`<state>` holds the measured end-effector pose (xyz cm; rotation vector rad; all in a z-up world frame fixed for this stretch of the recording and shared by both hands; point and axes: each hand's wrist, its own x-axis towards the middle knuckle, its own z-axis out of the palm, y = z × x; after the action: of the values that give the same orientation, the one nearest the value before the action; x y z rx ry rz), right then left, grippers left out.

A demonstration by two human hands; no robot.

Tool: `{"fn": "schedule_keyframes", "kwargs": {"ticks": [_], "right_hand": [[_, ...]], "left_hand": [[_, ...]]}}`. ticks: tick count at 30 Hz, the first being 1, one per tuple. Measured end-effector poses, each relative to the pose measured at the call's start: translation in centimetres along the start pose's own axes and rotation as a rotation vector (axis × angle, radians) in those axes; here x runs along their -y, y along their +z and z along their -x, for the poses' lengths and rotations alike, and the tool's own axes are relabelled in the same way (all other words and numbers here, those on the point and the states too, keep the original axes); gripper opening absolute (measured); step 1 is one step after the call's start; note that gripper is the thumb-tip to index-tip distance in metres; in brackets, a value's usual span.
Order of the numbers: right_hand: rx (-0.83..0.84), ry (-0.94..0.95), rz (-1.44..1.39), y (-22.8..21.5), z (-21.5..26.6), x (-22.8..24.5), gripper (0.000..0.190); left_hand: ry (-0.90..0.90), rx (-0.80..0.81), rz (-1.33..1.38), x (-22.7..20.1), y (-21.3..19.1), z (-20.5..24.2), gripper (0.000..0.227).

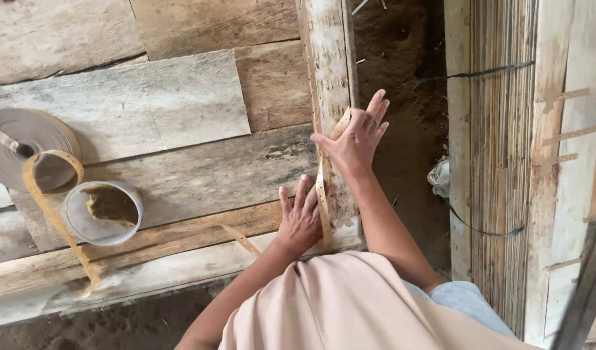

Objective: The person repeatedly applies a brown paste from a small container onto thin bamboo strips and presses them onto a wooden plank. The person uses fingers to spread the paste and smooth the strips along the plank edge.

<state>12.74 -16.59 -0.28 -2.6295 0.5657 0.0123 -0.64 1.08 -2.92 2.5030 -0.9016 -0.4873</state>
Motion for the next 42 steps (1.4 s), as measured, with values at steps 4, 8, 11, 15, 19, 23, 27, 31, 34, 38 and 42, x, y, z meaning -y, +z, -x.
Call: {"fn": "schedule_keyframes", "kwargs": {"ticks": [4,8,11,15,19,23,27,31,34,38,42], "right_hand": [[-0.014,-0.077,-0.012,-0.1,3.4,-1.3,0.101],[0.012,-0.068,0.002,0.6,6.4,-3.2,0.103],[0.054,-0.042,0.028,0.0,8.6,-3.5,0.099],[0.085,0.018,0.013,-0.3,11.0,-4.5,0.103],[0.106,0.052,0.010,-0.4,13.2,-5.3,0.102],[0.114,0.052,0.039,-0.3,15.6,-6.2,0.100],[0.117,0.061,0.053,-0.7,17.5,-6.8,0.102],[0.155,0.066,0.049,-1.5,19.2,-6.9,0.098],[0.181,0.073,0.044,-1.5,20.7,-7.3,0.097],[0.224,0.106,0.008,-1.8,22.2,-7.9,0.096],[0.207,0.161,-0.230,-4.0,21.9,-8.2,0.100]], "left_hand": [[0.033,-0.036,-0.009,0.2,0.7,0.3,0.110],[0.093,-0.135,0.006,0.8,1.2,0.7,0.103],[0.150,-0.271,0.079,0.9,0.4,0.7,0.079],[0.175,-0.311,0.166,1.3,0.1,1.0,0.069],[0.204,-0.402,0.282,1.8,0.7,1.0,0.034],[0.196,-0.439,0.251,1.7,1.2,0.9,0.042],[0.169,-0.393,0.108,1.2,1.1,1.0,0.050],[0.161,-0.331,0.035,0.4,0.2,1.0,0.052],[0.153,-0.345,0.024,0.2,0.2,0.9,0.046],[0.126,-0.341,0.042,-0.1,0.1,0.7,0.038],[0.087,-0.348,0.118,-0.8,-0.1,0.0,0.042]]}}
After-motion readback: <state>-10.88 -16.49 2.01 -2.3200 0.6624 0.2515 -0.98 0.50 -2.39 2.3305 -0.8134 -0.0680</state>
